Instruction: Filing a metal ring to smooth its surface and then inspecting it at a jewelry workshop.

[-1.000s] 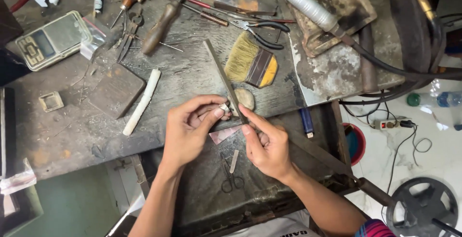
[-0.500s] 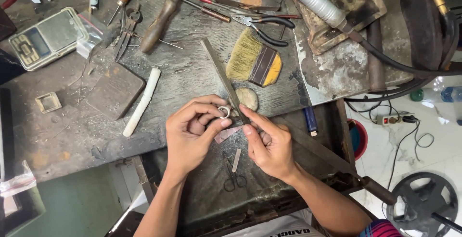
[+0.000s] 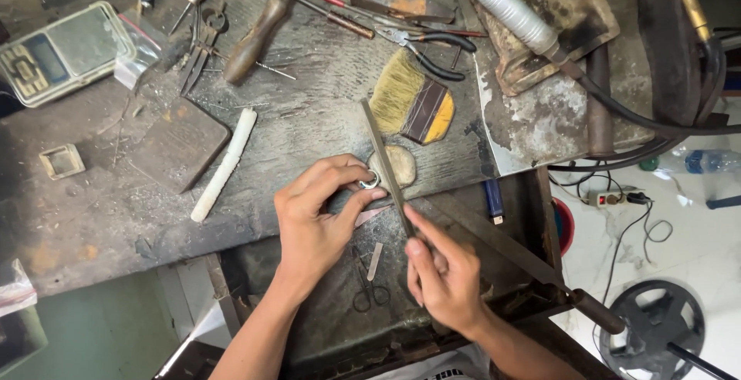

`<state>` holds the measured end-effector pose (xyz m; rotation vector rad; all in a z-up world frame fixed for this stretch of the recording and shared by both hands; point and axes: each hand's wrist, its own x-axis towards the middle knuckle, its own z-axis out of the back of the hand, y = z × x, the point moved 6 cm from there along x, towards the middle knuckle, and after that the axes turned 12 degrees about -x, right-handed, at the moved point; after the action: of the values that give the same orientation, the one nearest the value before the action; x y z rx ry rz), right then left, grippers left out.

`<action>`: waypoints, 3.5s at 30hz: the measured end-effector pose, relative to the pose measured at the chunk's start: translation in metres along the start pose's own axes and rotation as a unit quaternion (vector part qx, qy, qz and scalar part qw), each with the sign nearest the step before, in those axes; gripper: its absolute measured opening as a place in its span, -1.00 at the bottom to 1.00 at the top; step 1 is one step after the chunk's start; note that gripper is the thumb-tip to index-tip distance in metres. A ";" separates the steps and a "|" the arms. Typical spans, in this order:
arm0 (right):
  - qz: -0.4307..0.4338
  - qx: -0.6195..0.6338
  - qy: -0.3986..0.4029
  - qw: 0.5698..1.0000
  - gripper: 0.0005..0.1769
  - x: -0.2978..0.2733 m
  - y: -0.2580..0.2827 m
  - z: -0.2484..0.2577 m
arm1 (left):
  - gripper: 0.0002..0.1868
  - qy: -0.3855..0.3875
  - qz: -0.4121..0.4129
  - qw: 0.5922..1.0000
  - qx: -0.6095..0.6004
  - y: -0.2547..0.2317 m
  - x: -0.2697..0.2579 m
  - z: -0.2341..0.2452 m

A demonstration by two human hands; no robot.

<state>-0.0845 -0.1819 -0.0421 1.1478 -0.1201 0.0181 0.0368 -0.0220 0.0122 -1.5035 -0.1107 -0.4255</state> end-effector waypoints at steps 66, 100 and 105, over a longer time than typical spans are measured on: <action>0.009 -0.157 -0.088 0.984 -0.57 -0.010 0.031 -0.006 | -0.97 0.028 0.002 1.000 0.004 0.000 0.000 -0.002; 0.046 -0.211 -0.031 0.976 -0.63 0.051 0.059 -0.001 | -0.91 0.031 0.007 0.999 0.015 -0.002 0.000 -0.002; -0.021 -0.132 -0.108 0.985 -0.60 -0.043 0.038 -0.012 | -0.93 0.015 0.006 1.000 -0.003 -0.001 -0.001 0.000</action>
<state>-0.1291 -0.1530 -0.0171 0.8848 -0.2828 -0.1557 0.0359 -0.0221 0.0126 -1.5024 -0.0768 -0.4379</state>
